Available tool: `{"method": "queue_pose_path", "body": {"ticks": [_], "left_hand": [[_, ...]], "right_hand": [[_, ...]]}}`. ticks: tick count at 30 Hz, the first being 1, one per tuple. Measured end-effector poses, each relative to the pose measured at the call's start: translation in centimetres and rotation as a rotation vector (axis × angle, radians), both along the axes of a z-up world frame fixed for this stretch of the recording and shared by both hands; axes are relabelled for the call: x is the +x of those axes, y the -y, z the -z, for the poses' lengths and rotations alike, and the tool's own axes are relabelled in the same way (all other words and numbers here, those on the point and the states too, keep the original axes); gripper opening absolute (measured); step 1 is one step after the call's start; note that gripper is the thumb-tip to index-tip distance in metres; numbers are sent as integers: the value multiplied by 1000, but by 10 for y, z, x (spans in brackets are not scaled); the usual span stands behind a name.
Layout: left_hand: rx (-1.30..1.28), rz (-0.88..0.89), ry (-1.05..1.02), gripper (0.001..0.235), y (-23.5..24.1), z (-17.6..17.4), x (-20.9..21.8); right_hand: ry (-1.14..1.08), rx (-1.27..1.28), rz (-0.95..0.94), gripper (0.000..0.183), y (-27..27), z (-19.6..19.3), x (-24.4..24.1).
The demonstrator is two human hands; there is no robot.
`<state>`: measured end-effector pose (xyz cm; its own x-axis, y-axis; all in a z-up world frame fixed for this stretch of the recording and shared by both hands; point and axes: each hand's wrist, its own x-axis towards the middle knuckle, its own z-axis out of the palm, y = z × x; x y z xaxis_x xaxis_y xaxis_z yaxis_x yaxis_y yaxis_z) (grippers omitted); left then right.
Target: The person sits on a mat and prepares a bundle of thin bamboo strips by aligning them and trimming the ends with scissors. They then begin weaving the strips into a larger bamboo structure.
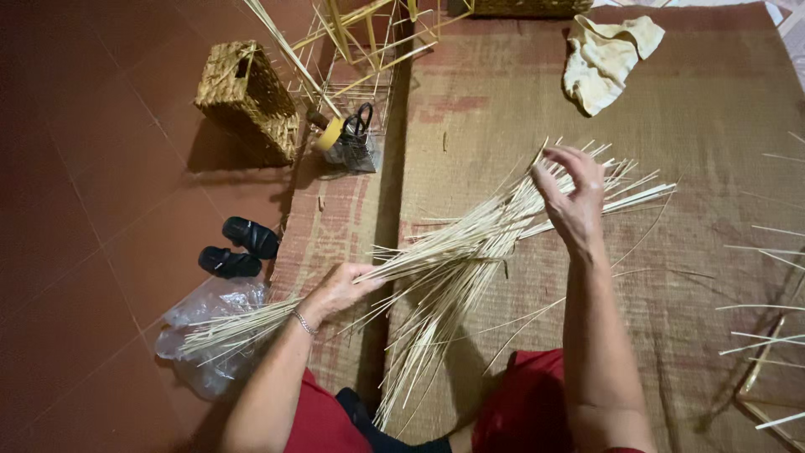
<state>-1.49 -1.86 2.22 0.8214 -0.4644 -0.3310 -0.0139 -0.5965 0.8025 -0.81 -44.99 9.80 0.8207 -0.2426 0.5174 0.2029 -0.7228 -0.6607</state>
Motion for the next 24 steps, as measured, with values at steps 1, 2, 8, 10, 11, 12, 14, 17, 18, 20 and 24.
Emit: {"method": "queue_pose_path", "body": {"ticks": [1,2,8,10,11,12,14,17,18,20,24], "left_hand": [[25,-14,-29,31,1,-2,0],[50,-28,-58,31,0,-3,0],[68,-25,9,29,-14,9,3],[121,12,16,30,-22,11,6],[148,31,20,31,-26,14,7],[164,41,0,31,-30,17,10],[197,60,-46,33,-38,29,15],[78,144,56,30,-55,47,19],[55,144,32,30,-59,54,21],[8,138,-13,29,-66,63,24],[162,3,-80,29,-85,62,25]], "right_hand": [[5,73,-26,24,-4,-6,3],[9,146,-52,17,-7,-9,7],[209,549,-110,10,-1,-3,7],[282,721,-71,11,11,-2,8],[299,821,-39,11,21,0,5],[316,920,-5,11,32,5,4],[527,918,-35,11,63,18,10],[567,1076,84,16,126,52,7],[604,1042,81,18,151,65,4],[542,1125,284,20,207,88,-3],[442,1187,438,31,284,112,-26]]}}
